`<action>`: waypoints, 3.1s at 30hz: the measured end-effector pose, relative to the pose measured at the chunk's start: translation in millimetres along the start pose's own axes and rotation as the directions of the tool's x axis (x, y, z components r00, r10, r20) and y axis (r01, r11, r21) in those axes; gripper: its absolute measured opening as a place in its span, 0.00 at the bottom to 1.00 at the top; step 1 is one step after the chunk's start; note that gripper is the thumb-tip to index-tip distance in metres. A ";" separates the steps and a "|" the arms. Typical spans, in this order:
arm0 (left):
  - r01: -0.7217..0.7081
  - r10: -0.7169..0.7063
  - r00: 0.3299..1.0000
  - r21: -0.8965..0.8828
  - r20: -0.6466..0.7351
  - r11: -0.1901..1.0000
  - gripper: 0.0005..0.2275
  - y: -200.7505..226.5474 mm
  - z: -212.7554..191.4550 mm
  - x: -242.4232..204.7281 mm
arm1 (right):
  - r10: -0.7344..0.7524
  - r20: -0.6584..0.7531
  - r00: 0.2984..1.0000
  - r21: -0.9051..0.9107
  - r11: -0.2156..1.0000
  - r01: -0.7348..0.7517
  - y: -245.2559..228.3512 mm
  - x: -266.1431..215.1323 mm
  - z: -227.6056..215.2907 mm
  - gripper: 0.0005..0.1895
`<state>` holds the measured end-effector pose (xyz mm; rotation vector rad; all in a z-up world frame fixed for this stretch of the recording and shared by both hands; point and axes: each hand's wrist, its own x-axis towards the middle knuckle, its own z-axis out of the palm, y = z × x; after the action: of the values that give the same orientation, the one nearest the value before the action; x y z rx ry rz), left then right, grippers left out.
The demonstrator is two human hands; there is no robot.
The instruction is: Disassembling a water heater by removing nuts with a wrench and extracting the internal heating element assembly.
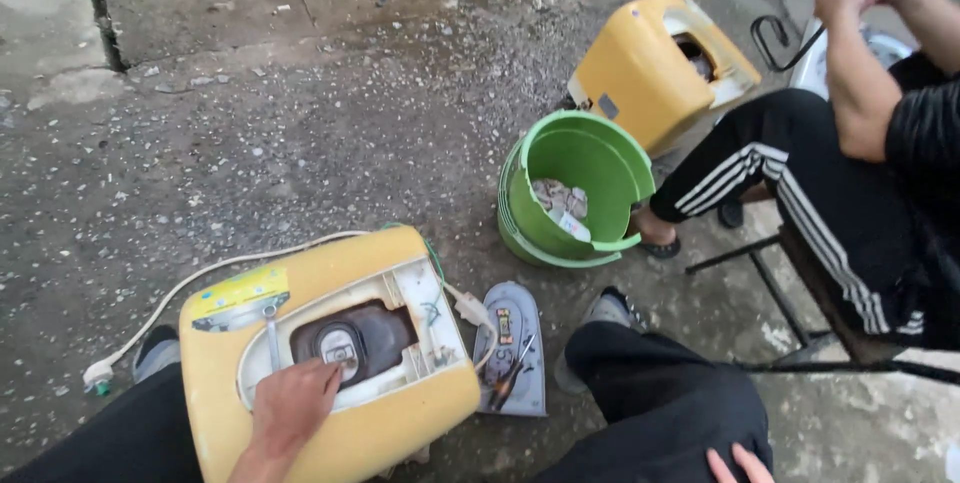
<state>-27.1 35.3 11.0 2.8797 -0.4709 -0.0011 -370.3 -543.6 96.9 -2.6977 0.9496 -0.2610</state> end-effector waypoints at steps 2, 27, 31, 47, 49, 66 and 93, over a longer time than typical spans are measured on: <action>0.043 -0.028 0.990 0.105 -0.140 0.994 0.13 -7.4 20.0 -17.0 | -0.555 -0.237 0.797 -0.247 0.828 0.503 -82.4 -9.1 -52.8 0.53; 0.083 -0.090 0.990 -0.065 -0.112 0.994 0.06 9.4 -7.5 -14.1 | 0.307 0.740 0.598 -0.325 0.942 -0.082 -203.4 174.4 323.0 0.19; 0.071 -0.083 0.989 -0.097 -0.121 0.993 0.05 12.5 -11.6 -12.0 | 0.331 0.692 0.641 -0.388 0.920 -0.056 -220.5 177.2 328.6 0.28; 0.047 -0.070 0.990 -0.178 -0.122 0.983 0.09 11.3 -26.4 -10.5 | 0.280 0.624 0.729 -0.421 0.907 0.012 -228.2 176.6 325.6 0.39; 0.046 -0.067 0.993 -0.193 -0.102 0.980 0.11 12.7 -33.1 -11.0 | 0.298 0.643 0.705 -0.492 0.867 0.082 -240.3 197.9 310.0 0.35; -0.267 0.265 0.963 0.036 0.049 0.963 0.14 0.3 -21.5 -7.7 | -0.483 0.567 0.667 -0.148 0.738 0.659 -377.8 139.8 89.4 0.15; -0.277 0.277 0.960 0.022 -0.028 0.961 0.10 0.0 -16.7 -7.4 | -0.766 0.635 0.104 0.383 0.429 0.818 -548.2 76.9 152.3 0.15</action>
<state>-33.5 41.2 26.9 2.7998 -0.8675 0.0941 48.9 -152.5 128.2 -2.5982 -0.8734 0.7124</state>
